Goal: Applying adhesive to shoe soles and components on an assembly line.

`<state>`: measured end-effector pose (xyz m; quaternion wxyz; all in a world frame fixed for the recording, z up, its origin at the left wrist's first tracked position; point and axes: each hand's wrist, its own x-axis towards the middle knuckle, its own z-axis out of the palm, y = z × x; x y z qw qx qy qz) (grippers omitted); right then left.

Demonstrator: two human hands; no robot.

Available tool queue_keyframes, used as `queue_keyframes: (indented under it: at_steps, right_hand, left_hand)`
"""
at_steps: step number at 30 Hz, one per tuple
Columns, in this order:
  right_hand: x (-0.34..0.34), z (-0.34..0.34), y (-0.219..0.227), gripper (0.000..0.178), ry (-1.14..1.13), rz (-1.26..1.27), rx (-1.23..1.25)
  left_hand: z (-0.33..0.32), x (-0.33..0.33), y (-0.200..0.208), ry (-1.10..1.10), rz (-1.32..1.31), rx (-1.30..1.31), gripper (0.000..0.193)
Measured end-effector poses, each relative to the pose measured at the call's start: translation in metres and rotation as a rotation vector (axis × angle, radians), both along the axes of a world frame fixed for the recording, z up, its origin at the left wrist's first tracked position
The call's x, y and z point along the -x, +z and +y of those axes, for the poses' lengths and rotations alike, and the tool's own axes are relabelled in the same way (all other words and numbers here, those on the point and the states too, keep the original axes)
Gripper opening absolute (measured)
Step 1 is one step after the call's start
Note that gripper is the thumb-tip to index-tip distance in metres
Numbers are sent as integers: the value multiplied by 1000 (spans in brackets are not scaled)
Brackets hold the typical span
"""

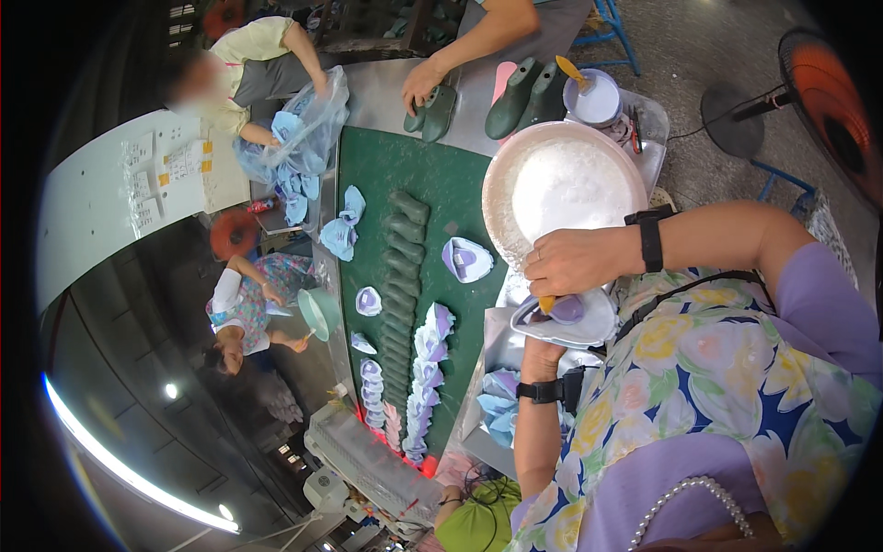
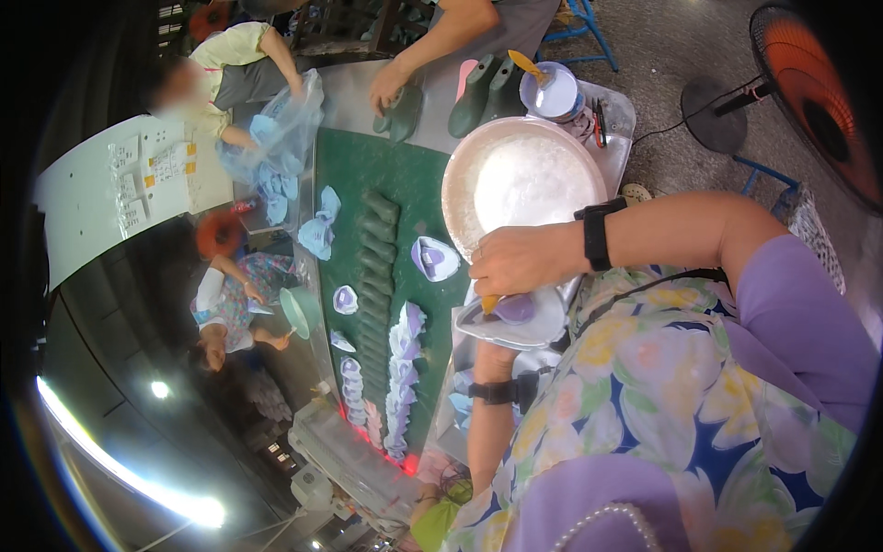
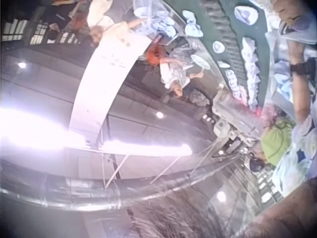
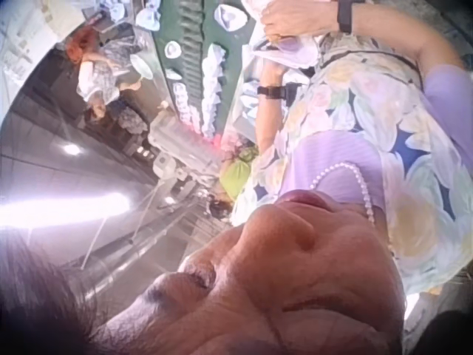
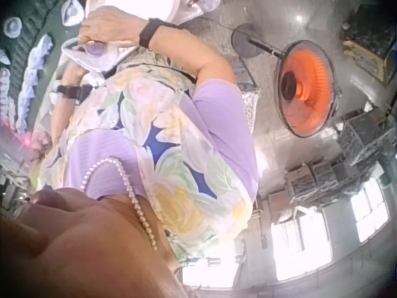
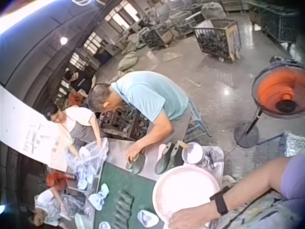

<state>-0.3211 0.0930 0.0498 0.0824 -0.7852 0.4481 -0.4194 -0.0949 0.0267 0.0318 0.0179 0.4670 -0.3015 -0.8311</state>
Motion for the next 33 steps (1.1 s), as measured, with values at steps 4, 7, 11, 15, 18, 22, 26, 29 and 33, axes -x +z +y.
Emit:
queue_keyframes:
  at_steps: [4, 7, 11, 15, 18, 22, 26, 29, 33]
  right_hand:
    - [5, -15, -1, 15, 77, -72, -113]
    - [12, -9, -21, 20, -6, -186, -178]
    - [29, 5, -13, 22, -63, -382, -274]
    - [23, 7, 9, 22, -4, -630, -133]
    - [12, -12, 9, 16, 153, -476, 87]
    - [25, -14, 1, 16, 128, -376, -49]
    - [39, -10, 3, 20, 101, -362, -294]
    - [39, -11, -3, 21, 50, -443, -430]
    - [46, -12, -4, 20, -49, -459, -625]
  left_hand:
    - [-11, -9, -32, 17, 365, -623, 34]
    - [-4, 27, -3, -30, 446, -827, 33]
    - [26, 79, 43, 621, -459, -210, 36]
    - [5, 18, -8, 347, 222, -825, 34]
    - [6, 14, -16, 378, 184, -845, 24]
    - [2, 17, -18, 331, 312, -944, 24]
    - [-4, 16, -13, 337, 302, -814, 22]
    - [-9, 6, -20, 403, 153, -623, 21]
    - [-9, 8, -22, 298, 358, -581, 31]
